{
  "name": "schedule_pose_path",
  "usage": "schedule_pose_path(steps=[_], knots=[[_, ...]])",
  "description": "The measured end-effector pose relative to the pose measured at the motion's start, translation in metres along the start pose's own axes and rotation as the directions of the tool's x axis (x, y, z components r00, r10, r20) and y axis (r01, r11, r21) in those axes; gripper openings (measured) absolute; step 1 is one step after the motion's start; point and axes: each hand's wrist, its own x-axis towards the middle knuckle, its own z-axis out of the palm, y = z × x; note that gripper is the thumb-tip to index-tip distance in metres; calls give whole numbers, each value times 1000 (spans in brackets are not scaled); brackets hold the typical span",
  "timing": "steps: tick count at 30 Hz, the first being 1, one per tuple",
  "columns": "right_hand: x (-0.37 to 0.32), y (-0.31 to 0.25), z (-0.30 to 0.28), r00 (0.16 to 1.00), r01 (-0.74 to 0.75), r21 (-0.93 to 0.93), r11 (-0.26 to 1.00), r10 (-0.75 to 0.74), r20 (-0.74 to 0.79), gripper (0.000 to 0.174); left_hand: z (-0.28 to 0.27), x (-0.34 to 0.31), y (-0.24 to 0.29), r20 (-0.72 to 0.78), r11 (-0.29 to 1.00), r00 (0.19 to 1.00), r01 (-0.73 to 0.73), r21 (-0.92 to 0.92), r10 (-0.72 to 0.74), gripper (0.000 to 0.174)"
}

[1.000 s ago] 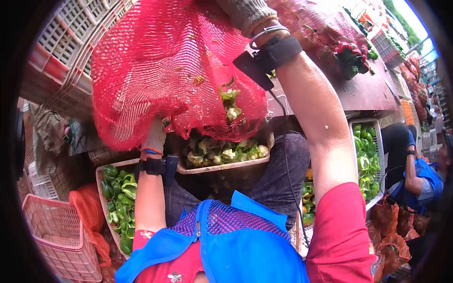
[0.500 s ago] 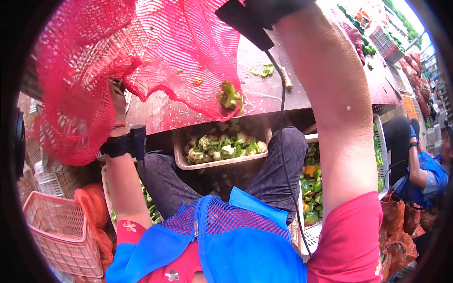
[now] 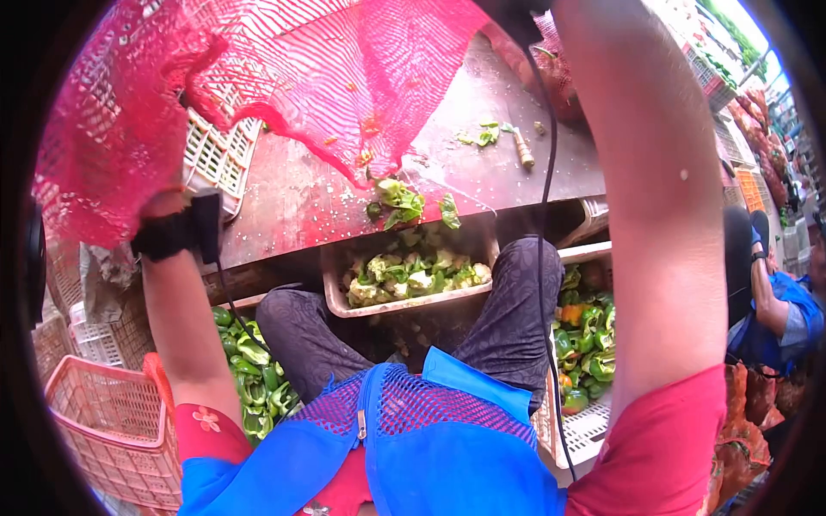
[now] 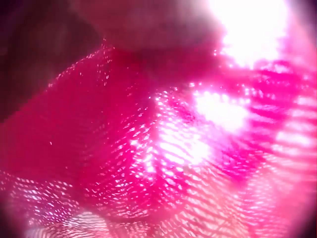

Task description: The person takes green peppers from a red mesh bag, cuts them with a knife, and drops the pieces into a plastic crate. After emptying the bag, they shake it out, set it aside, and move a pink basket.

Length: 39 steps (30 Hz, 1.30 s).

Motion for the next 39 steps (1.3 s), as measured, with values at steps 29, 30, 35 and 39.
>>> schedule_pose_path(steps=[29, 30, 35, 39], knots=[[-24, -23, 19, 841, 114, -560, 821, 221, 494, 46, 144, -130, -36, 6, 919, 992, -118, 377, 125, 26], [-22, -23, 20, 835, 119, -581, 805, 236, 497, 46, 134, -125, -37, -8, 898, 989, -130, 421, 148, 26], [19, -16, 40, 892, -33, -533, 846, 265, 366, 49, 67, -83, -39, -89, 716, 978, -77, 694, 191, 27], [19, -36, 35, 986, 94, -152, 984, -71, 149, 85, 48, -72, -5, -40, 583, 977, -92, 808, 210, 28]])
